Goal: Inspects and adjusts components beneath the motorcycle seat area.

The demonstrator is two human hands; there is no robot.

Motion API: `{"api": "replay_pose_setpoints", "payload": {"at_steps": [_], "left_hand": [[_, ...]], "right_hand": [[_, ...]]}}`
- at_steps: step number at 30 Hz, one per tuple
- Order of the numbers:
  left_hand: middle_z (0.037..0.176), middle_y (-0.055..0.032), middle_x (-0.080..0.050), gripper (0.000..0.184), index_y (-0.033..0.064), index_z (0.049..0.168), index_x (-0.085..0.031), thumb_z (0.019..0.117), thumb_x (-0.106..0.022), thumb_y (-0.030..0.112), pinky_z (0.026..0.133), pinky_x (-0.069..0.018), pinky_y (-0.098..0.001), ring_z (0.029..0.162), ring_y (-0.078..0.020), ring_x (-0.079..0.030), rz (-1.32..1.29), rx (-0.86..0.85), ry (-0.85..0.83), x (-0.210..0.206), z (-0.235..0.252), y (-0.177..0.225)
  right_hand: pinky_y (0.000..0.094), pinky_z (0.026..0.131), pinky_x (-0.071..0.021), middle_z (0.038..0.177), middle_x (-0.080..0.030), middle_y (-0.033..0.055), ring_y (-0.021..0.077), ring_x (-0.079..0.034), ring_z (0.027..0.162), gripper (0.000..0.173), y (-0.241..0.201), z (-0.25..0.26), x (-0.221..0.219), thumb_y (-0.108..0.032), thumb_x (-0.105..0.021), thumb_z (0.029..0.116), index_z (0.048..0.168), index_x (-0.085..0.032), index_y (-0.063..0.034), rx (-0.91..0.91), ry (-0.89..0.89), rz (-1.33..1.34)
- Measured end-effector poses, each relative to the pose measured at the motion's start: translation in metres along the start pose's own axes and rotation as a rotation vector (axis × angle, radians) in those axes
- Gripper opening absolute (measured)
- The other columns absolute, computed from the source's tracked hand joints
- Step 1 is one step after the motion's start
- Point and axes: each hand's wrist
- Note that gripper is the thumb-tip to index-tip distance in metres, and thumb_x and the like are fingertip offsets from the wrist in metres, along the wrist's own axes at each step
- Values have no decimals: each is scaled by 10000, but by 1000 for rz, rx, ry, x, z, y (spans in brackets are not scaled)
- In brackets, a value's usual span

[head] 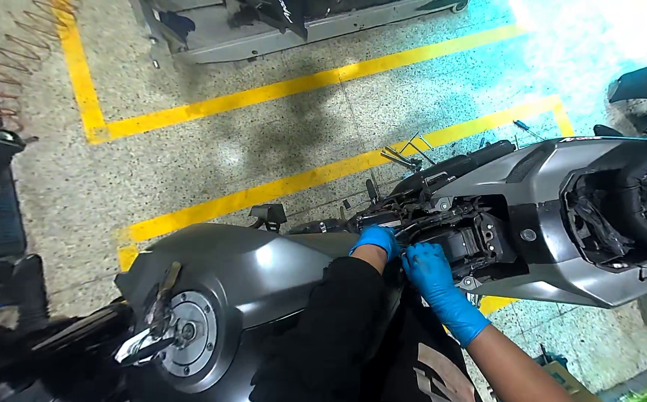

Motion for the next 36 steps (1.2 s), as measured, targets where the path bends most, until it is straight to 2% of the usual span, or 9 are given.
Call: {"api": "replay_pose_setpoints", "payload": {"at_steps": [2,5,9,12,17,22,27,30,36], "left_hand": [[1387,-192,-606,481,83,1402,-570,997,-558,341,1046,-438,-635,1330,-394,-541,-1,6,9,-1,0,1],[1350,-206,-624,472,55,1363,-594,986,-573,339,1035,-440,-639,1304,-399,-559,-11,11,23,-5,0,2],[1251,-212,-673,370,20,1179,-694,982,-591,316,976,-468,-646,1207,-399,-620,-30,32,24,-8,-10,6],[1188,-193,-696,282,21,1105,-722,956,-650,249,966,-478,-625,1151,-387,-641,-37,-14,118,-12,-31,6],[1281,-150,-666,359,79,1306,-656,1017,-558,267,1068,-445,-543,1236,-338,-603,-153,-242,443,-24,-74,-27],[1258,-152,-687,394,57,1327,-649,1067,-456,281,1036,-482,-534,1192,-327,-646,-180,-289,839,-37,-93,-63],[1293,-136,-675,424,71,1339,-638,1081,-411,319,1077,-443,-513,1234,-309,-621,-209,-288,713,-28,-96,-61],[1274,-126,-685,413,79,1315,-652,1087,-413,327,1066,-454,-517,1224,-302,-628,-278,-329,725,-29,-99,-64],[1327,-138,-664,437,67,1388,-617,1071,-441,311,1085,-432,-516,1247,-317,-612,-313,-347,732,-34,-100,-66]], "right_hand": [[533,881,-541,935,-734,190,366,-718,944,223,-5,-1,0,-179,-613,970,959,-739,5,9,72,-42],[545,989,-477,1062,-730,193,371,-682,1078,269,-14,5,10,-175,-523,1023,1072,-724,-3,-97,-122,-6],[519,1077,-418,1150,-744,139,323,-658,1183,404,-20,9,20,-314,-416,1079,1142,-734,-74,-233,-342,-7],[512,1024,-452,1159,-720,157,324,-660,1162,454,-8,3,11,-399,-408,1077,1164,-692,-55,-135,-225,-78],[551,996,-472,1213,-688,195,380,-645,1154,338,0,4,2,-248,-469,1051,1233,-686,-64,-2,-176,-132],[511,1069,-434,1200,-728,145,314,-656,1202,501,-19,12,14,-378,-314,1104,1202,-693,-67,-199,-350,-141],[529,1085,-426,1284,-690,154,319,-619,1264,586,-19,16,23,-496,-309,1091,1268,-661,-63,-219,-381,-196],[546,1085,-418,1341,-631,189,358,-574,1293,486,-18,16,20,-387,-382,1079,1331,-618,-45,-136,-355,-242],[550,1013,-491,1208,-728,164,340,-669,1193,553,-27,16,16,-394,-284,1109,1211,-709,-54,-281,-387,-195]]}}
Point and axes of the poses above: each hand's wrist, its own z-axis towards the middle knuckle, its own x-axis out of the back of the hand, y = z × x
